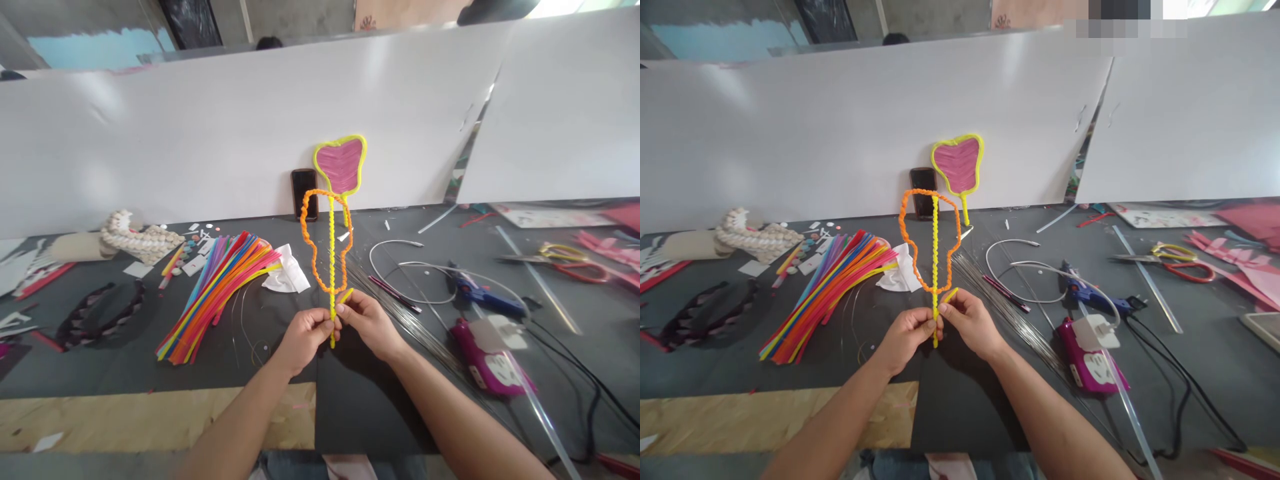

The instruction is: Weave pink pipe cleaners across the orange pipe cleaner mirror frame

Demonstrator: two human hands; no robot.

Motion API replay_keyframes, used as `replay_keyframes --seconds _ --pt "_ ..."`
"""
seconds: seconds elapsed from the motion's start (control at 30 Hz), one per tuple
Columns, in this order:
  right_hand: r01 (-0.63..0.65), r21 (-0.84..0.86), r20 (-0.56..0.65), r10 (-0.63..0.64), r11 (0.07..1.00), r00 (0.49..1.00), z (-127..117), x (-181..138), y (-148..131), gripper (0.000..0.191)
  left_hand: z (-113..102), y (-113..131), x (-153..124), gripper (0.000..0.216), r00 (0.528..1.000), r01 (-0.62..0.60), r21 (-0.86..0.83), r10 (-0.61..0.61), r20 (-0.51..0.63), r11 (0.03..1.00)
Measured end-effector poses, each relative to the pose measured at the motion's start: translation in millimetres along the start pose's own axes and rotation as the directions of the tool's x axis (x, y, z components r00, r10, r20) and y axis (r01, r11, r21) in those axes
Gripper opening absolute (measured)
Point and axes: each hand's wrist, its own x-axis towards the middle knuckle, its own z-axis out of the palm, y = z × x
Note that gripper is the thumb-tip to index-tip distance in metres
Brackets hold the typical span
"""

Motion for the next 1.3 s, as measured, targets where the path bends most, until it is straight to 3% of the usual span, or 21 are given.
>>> replay_keyframes --seconds 0.27,0.47,0.6,0.73,0.9,1.13,1.3 --pt "-0.032 0.077 0.106 0.024 0.997 0.994 0.9 -2.3 -5.8 0.023 0.9 0.7 -1.0 0.029 0.999 0.0 -0.097 0.003 0.04 0.995" --pt "-0.013 -0.011 0.022 0.013 1.0 1.0 -0.1 -2.2 -4.7 0.027 1.3 1.1 -1.3 0.031 0.999 -0.017 0.014 0.017 0.034 1.0" --pt "0.039 -0.148 -0.079 -0.051 0.988 0.996 -3.3 -0.1 -3.0 0.026 2.1 -2.6 0.0 0.024 0.991 -0.087 0.115 0.098 -0.09 0.99" --pt "0.03 -0.241 -0.094 -0.054 0.97 0.994 -4.3 0.4 -0.7 0.027 2.1 -3.6 0.5 0.023 0.98 -0.047 0.164 0.077 -0.185 0.985" --pt "-0.006 -0.214 -0.092 -0.014 0.977 0.996 -1.3 -0.3 0.1 0.029 1.0 -2.6 1.2 0.021 0.976 -0.019 0.138 0.048 -0.213 0.99" --pt "0.008 -0.181 -0.222 -0.049 0.983 0.974 -1.3 0.9 1.5 0.028 1.2 -6.1 2.6 0.023 0.97 -0.03 0.122 0.059 -0.238 0.992" --pt "0.009 -0.185 -0.225 -0.051 0.983 0.973 -1.9 0.2 0.0 0.028 1.6 -3.8 1.5 0.023 0.971 -0.012 0.087 0.033 -0.238 0.996"
